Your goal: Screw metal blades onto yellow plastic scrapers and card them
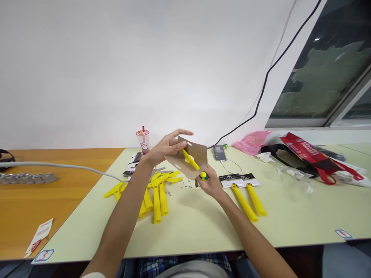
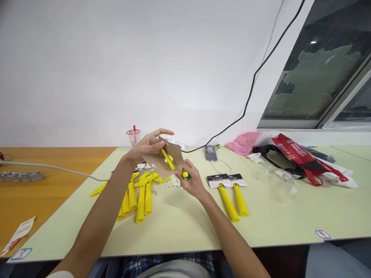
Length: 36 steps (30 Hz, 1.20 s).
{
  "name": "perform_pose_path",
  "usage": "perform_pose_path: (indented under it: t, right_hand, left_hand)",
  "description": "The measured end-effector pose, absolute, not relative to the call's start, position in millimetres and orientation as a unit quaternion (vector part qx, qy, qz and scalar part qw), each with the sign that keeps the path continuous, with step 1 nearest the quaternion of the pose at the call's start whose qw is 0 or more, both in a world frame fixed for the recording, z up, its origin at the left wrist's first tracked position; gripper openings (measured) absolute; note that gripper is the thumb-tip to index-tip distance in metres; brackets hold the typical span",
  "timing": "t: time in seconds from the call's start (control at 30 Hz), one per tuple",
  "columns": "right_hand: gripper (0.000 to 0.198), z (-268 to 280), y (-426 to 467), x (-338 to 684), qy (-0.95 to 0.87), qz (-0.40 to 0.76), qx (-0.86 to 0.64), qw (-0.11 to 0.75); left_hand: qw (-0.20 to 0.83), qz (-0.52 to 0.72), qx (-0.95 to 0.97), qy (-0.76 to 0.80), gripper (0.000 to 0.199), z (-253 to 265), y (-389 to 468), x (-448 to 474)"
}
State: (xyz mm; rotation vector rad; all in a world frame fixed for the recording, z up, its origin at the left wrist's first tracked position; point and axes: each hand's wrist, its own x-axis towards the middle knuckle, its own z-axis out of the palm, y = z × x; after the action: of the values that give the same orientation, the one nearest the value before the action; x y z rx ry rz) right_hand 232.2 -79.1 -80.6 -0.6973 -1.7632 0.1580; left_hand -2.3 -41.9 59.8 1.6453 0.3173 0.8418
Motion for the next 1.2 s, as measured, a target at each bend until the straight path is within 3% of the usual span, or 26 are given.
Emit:
perform_pose_path:
  t: [0.1,0.23,0.53,0.6,0.7,0.87,1.2]
  right_hand:
    - [0.013,-81.5,-78.0,233.7,-0.769,0.021,-0.283,0.573]
    - [0.026,-83.2,-77.3,234.4,-0.764,-0.036,-0.294,0.573]
    - [0.021,-90.2,-71.3,236.4,-0.744,-0.119,-0.345,0.559]
    - [0.021,-92.8,-69.3,237.3,-0.74,-0.13,-0.365,0.55]
    - [0.023,-96.4,-66.6,238.4,-0.728,-0.137,-0.387,0.549]
    - [0.026,-99.3,-63.7,238.6,-0.698,-0.148,-0.409,0.569]
    - [0.031,-102.9,-59.2,236.9,-0.698,-0.133,-0.443,0.546]
  left_hand:
    - [0.564,0.328,0.751,0.106,0.031,59.3,-36.5,-7.0]
    - [0.504,0.285,0.812,0.072,0.037,61.0,-28.8,-15.6]
    - [0.439,0.229,0.852,0.168,0.06,61.1,-19.9,-37.1]
    - [0.42,0.224,0.858,0.195,0.054,62.4,-20.7,-39.9]
    - [0.407,0.249,0.848,0.229,0.042,64.4,-22.6,-42.4]
    - [0.393,0.344,0.8,0.294,0.066,64.2,-24.8,-31.4]
    - [0.319,0.481,0.769,0.275,0.027,66.8,-50.8,18.1]
